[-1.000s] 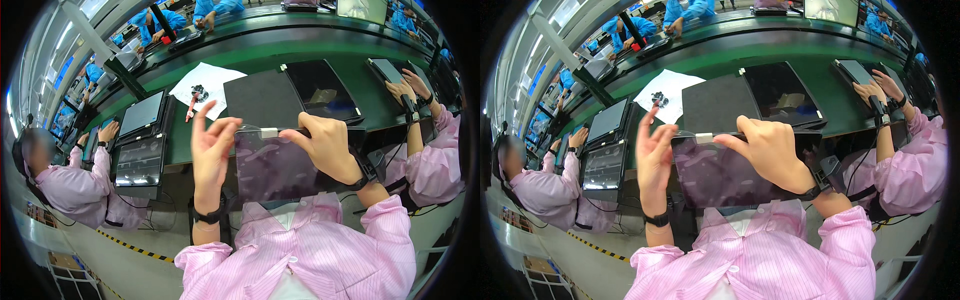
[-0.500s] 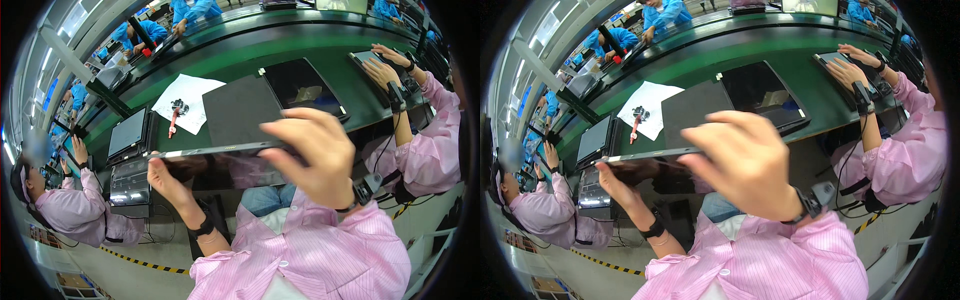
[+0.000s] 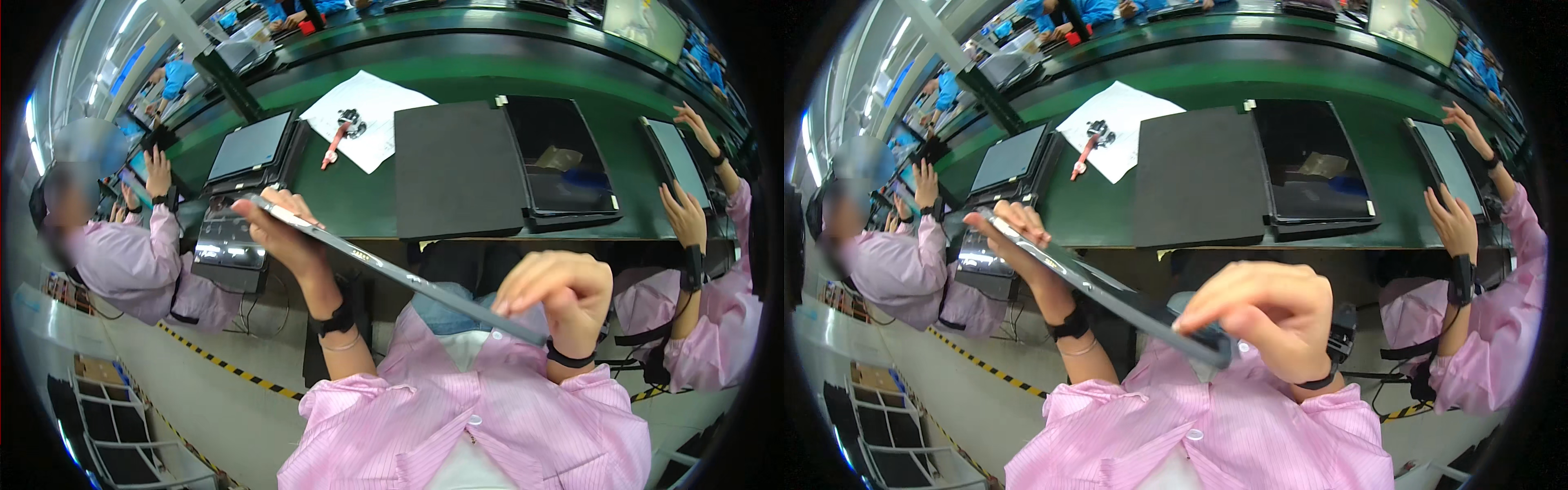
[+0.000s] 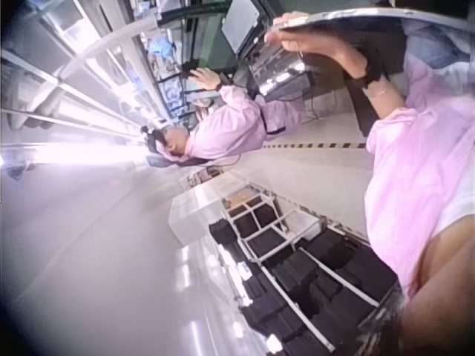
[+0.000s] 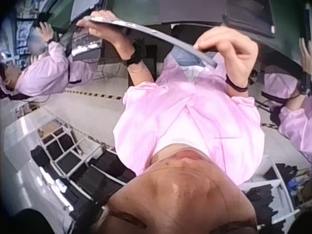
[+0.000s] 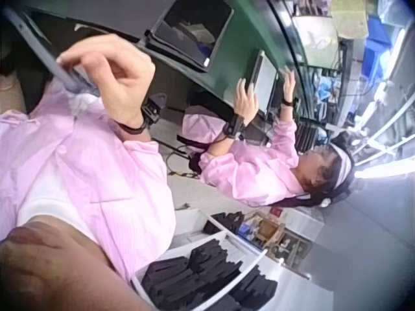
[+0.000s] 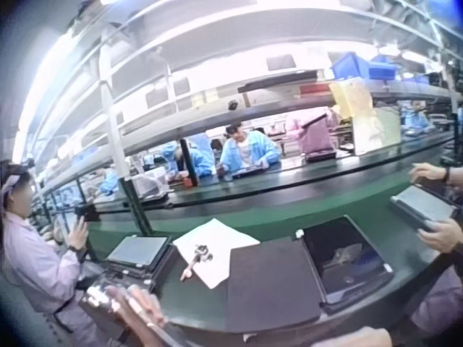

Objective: Inspecting electronic tablets and applying/removing protective films at an assembly line.

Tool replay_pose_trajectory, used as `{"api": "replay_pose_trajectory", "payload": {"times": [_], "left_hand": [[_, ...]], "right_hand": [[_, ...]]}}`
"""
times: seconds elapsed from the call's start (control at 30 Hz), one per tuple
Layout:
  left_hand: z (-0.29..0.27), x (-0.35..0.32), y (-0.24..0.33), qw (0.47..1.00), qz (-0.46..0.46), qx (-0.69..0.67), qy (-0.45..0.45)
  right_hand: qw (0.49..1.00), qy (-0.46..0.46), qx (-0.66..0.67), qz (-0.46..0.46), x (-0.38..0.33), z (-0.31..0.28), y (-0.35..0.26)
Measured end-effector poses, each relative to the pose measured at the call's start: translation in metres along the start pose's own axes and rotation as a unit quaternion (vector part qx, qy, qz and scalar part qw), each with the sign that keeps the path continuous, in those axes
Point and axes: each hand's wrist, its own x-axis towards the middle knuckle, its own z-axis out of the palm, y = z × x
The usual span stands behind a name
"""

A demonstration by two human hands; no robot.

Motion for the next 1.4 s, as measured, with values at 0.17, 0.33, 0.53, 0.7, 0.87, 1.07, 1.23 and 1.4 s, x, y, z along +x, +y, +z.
{"api": "replay_pose_trajectory", "payload": {"times": [0.17,0.33,0.53,0.7,0.87,1.07,1.23,1.4], "left_hand": [[-0.013,0.000,-0.005,0.996,-0.003,-0.086,-0.033],[-0.043,0.014,-0.020,0.950,0.012,-0.257,-0.177],[-0.082,0.042,-0.037,0.839,-0.024,-0.387,-0.381],[-0.087,0.047,-0.042,0.819,-0.029,-0.379,-0.429],[-0.063,0.054,-0.029,0.804,-0.002,-0.336,-0.491],[-0.033,0.055,-0.023,0.754,0.008,-0.349,-0.556],[-0.031,0.046,-0.024,0.785,0.108,-0.364,-0.490],[-0.041,0.062,-0.032,0.743,0.163,-0.364,-0.537]], "right_hand": [[0.994,-0.060,0.040,-0.080,-0.008,0.006,0.002],[0.985,-0.089,-0.038,-0.141,-0.013,0.005,0.007],[0.976,-0.117,-0.087,-0.163,-0.012,0.008,0.012],[0.992,-0.013,-0.094,-0.081,-0.012,0.030,0.013],[0.979,0.030,-0.122,0.159,0.018,0.036,0.035],[0.955,0.034,-0.294,0.017,0.058,0.039,0.088],[0.948,0.061,-0.311,0.027,0.071,0.040,0.102],[0.952,0.066,-0.299,-0.014,0.077,0.042,0.099]]}}
